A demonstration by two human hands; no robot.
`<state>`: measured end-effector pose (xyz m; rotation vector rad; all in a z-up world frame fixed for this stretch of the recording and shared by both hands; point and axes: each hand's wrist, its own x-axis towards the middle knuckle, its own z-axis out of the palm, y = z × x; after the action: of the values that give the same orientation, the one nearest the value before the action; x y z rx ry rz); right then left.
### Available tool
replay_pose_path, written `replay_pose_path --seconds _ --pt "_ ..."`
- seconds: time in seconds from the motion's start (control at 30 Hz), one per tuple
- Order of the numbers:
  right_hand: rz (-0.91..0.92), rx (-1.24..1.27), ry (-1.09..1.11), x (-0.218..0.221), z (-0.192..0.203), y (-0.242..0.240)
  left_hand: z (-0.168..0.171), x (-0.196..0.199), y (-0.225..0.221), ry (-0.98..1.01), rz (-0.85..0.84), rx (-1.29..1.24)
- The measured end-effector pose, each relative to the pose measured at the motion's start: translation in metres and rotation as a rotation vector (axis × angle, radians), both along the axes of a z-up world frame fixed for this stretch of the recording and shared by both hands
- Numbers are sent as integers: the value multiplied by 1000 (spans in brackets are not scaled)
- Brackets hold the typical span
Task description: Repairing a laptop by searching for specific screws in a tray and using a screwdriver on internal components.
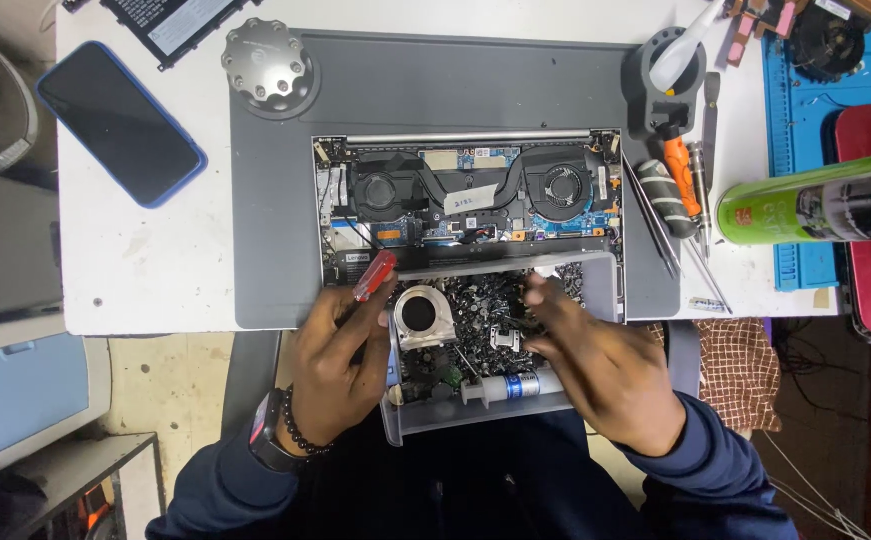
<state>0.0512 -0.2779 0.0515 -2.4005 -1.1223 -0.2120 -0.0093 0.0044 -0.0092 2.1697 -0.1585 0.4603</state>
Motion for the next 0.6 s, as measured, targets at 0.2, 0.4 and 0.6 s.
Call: replay_pose_path --seconds 0.2,0.4,0.6 --pt "92 -54 -47 1 3 3 -3 -1 2 6 -20 -13" --pt "235 -158 -6 14 -9 25 0 5 -2 -20 86 -10" --pt "341 -197 -49 15 6 38 8 8 -3 -64 71 -71"
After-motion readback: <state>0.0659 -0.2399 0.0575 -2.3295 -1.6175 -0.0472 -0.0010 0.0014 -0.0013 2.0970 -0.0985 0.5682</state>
